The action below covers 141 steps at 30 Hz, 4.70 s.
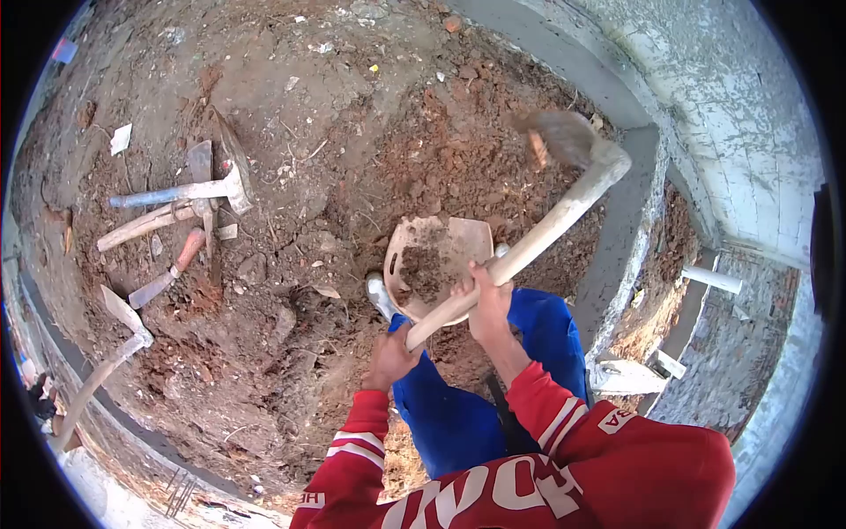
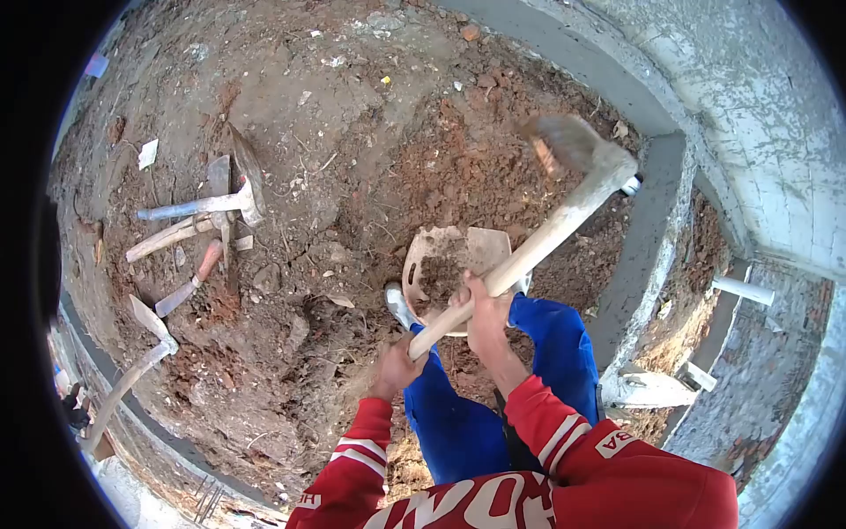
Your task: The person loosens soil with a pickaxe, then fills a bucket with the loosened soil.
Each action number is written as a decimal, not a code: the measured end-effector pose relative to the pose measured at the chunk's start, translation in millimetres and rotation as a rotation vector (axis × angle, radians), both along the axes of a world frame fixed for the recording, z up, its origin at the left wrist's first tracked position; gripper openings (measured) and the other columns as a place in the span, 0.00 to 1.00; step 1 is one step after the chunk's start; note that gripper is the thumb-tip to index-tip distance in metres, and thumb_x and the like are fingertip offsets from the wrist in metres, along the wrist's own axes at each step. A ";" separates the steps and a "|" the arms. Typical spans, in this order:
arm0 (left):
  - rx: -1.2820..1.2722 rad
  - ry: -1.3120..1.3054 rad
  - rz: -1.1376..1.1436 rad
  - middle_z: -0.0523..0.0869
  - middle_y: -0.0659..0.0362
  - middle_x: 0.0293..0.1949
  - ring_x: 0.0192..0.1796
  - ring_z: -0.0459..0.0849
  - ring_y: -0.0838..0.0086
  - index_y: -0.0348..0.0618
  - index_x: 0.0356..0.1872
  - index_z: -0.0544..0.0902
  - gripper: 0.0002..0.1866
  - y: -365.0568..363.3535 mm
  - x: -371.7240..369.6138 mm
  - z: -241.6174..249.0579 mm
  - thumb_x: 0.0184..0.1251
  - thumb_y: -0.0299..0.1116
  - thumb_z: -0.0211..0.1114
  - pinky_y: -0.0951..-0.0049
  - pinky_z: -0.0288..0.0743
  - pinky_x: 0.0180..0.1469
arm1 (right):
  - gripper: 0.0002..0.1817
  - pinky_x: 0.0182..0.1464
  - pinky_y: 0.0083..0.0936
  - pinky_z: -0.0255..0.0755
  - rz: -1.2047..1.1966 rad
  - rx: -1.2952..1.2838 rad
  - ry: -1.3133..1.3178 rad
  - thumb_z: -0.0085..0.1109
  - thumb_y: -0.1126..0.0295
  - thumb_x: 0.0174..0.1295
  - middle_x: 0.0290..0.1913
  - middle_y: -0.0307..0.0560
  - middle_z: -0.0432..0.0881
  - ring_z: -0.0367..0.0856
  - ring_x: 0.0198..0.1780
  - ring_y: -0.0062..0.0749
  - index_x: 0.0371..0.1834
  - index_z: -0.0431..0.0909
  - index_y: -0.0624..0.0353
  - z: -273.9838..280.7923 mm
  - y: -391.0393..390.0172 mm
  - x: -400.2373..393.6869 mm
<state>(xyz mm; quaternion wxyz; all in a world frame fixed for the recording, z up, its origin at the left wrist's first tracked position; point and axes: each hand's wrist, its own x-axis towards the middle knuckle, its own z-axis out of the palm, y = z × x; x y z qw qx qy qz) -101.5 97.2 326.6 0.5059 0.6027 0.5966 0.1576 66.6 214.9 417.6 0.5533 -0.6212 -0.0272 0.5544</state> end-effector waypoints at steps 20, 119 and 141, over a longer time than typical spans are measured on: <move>-0.356 0.347 0.626 0.85 0.37 0.34 0.41 0.85 0.40 0.34 0.33 0.82 0.21 83.6 220.7 -190.6 0.62 0.46 0.71 0.46 0.77 0.48 | 0.20 0.39 0.38 0.83 0.837 -0.306 -0.961 0.61 0.63 0.64 0.33 0.63 0.86 0.89 0.34 0.43 0.47 0.79 0.73 -330.6 141.3 69.3; -0.620 0.424 -0.274 0.88 0.44 0.37 0.39 0.87 0.44 0.50 0.51 0.82 0.21 -136.2 24.0 -65.6 0.58 0.46 0.69 0.47 0.82 0.43 | 0.10 0.31 0.32 0.80 0.122 -0.529 0.111 0.62 0.76 0.60 0.29 0.46 0.79 0.81 0.26 0.34 0.43 0.76 0.67 -198.3 -124.2 82.8; -0.385 0.263 0.700 0.86 0.37 0.30 0.39 0.87 0.44 0.29 0.33 0.82 0.17 23.4 193.7 -210.7 0.55 0.36 0.74 0.49 0.80 0.45 | 0.17 0.52 0.44 0.80 0.858 -0.346 -0.815 0.63 0.72 0.59 0.41 0.75 0.84 0.88 0.46 0.51 0.45 0.78 0.79 -355.3 109.6 40.4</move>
